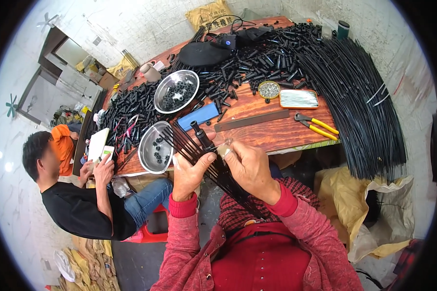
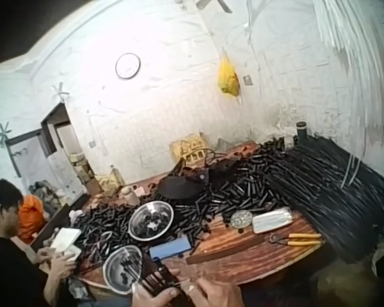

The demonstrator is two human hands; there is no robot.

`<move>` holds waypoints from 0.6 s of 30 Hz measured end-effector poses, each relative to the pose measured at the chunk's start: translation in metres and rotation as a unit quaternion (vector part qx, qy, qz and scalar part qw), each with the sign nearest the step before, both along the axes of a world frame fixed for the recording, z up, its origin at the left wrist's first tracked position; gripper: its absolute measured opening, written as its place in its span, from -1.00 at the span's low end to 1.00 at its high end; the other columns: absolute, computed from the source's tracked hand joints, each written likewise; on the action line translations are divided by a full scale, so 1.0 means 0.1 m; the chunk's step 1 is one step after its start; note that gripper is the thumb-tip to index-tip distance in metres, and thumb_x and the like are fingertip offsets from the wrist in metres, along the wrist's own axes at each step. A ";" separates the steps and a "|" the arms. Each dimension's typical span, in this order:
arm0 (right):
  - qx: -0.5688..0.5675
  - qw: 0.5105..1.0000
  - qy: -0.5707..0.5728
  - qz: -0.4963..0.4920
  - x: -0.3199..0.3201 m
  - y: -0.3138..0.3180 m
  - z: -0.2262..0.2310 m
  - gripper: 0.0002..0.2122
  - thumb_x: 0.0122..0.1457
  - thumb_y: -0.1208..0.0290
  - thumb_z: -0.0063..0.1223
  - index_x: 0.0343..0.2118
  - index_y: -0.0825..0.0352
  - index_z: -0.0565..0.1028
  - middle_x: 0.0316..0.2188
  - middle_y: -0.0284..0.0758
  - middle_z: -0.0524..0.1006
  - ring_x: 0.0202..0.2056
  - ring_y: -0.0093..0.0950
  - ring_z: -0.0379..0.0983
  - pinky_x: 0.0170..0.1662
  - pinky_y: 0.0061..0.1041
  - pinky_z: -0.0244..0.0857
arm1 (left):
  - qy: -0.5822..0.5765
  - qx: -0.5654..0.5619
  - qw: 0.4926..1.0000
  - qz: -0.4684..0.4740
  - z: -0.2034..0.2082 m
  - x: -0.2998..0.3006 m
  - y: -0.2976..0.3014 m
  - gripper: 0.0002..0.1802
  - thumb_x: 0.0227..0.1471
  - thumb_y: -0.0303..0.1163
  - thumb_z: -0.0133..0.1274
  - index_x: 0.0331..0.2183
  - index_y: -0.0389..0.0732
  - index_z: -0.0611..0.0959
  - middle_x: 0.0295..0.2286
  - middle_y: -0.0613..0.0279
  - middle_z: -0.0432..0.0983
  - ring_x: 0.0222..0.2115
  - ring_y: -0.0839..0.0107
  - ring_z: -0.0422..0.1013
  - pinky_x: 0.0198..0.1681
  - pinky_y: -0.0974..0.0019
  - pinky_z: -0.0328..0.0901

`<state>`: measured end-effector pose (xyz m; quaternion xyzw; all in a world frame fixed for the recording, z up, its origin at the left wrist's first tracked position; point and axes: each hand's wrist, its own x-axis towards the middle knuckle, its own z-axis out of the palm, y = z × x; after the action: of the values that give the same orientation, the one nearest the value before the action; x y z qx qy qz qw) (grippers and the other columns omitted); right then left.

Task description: Trimming and organizing bundles of electrical wires using a hand tool.

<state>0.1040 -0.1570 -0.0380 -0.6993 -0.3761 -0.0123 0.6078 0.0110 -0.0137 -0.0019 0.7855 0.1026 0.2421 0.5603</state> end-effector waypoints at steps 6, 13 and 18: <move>-0.014 0.999 0.029 0.014 0.06 0.01 -0.10 -0.73 0.29 0.25 -0.01 -0.39 0.39 0.52 -0.63 -0.16 0.45 -0.61 -0.28 0.43 -0.53 -0.34 0.21 | -0.010 -0.023 1.000 -0.017 -0.05 0.01 0.05 -0.54 -0.04 -0.37 0.26 -0.09 -0.37 0.61 -0.17 0.14 0.55 -0.17 0.38 0.46 -0.06 0.30 0.34; 0.026 0.977 0.174 0.123 0.01 -0.05 -0.03 -0.88 0.13 0.54 0.21 -0.38 0.44 0.48 -0.51 -0.39 0.54 -0.43 -0.68 0.47 -0.37 -0.62 0.36 | -0.042 -0.119 0.992 -0.029 -0.11 0.05 0.06 -0.42 -0.09 -0.36 0.30 -0.02 -0.38 0.53 -0.19 0.17 0.54 -0.24 0.43 0.48 -0.13 0.38 0.38; 0.088 0.934 0.296 0.179 0.06 0.00 -0.22 -0.85 0.12 0.56 0.23 -0.34 0.41 0.45 -0.41 -0.42 0.55 -0.35 -0.68 0.48 -0.28 -0.65 0.38 | -0.028 -0.149 0.988 -0.042 -0.10 0.05 0.02 -0.42 -0.10 -0.33 0.31 -0.04 -0.39 0.53 -0.30 0.20 0.56 -0.29 0.45 0.48 -0.16 0.37 0.38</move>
<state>0.1103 -0.1574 -0.0605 -0.5360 -0.2951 0.2713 0.7430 0.0157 -0.0113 -0.0123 0.6897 0.0893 0.2221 0.6833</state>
